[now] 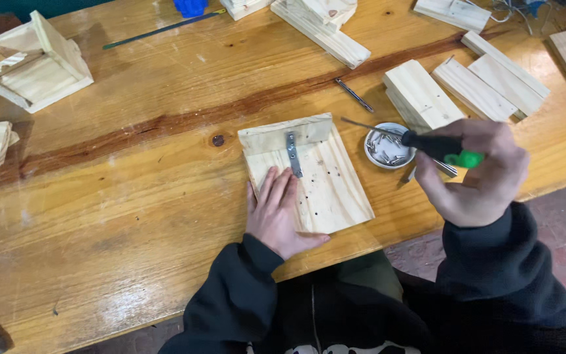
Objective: The person assembles a small wooden box by attaching metal brackets to wooden pieces using a screwdriver and screws. They align the brackets, insert screws, and tighten them to secure the components together.
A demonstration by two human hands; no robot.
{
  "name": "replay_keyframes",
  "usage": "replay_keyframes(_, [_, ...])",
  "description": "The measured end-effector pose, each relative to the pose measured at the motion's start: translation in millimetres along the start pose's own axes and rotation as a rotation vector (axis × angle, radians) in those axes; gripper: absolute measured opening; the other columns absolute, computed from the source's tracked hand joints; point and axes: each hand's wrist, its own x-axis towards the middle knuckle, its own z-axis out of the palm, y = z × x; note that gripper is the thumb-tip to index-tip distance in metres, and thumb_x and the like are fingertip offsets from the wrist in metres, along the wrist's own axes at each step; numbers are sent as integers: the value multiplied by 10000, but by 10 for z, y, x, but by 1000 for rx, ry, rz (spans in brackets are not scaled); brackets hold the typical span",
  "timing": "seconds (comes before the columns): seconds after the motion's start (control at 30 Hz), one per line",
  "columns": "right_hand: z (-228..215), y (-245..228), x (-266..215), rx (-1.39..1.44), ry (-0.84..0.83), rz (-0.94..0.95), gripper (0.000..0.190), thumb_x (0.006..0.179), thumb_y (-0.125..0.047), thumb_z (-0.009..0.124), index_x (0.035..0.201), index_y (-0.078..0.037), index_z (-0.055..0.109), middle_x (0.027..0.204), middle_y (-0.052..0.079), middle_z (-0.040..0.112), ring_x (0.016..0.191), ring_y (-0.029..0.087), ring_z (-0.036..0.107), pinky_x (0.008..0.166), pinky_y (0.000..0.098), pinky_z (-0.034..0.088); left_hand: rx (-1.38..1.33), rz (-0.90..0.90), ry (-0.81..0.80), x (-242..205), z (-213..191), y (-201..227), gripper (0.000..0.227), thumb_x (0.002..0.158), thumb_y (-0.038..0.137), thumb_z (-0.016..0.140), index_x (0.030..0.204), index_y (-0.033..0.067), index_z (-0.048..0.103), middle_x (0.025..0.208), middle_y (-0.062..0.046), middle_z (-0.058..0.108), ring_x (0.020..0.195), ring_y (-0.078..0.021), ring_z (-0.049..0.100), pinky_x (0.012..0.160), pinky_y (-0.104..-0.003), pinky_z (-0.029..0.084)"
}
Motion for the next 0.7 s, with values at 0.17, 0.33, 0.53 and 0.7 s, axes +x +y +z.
replay_keyframes(0.17, [167,257,-580,-234,104,92,477,814,-26,966,876,-65,495,993,154,739,778,315,692,701,371,528,-111,-76,-277,70,-305,75,1301,613,847,751,1552,31,372,1657,-138,279,1581,-362,105,1205,-707,57])
replay_keyframes(0.33, [444,455,-1055,-234,97,144,428,829,-110,927,860,-70,502,968,131,701,811,329,693,724,397,551,-128,-76,-276,77,-294,65,1286,611,819,766,1550,30,380,1664,-128,267,1585,-355,95,1207,-702,45])
replay_keyframes(0.53, [624,406,-1227,-462,-54,286,281,810,-165,883,892,-76,630,909,100,644,802,317,683,732,407,567,-79,-49,-253,112,-316,55,1282,622,857,738,1543,33,397,1652,-135,291,1576,-368,143,1184,-717,144])
replay_keyframes(0.7, [662,402,-1267,-557,-118,317,258,821,-232,846,907,-93,646,858,66,625,784,280,650,705,363,553,-54,-62,-304,187,-356,49,1271,638,864,707,1551,42,385,1663,-130,280,1585,-365,127,1183,-713,161])
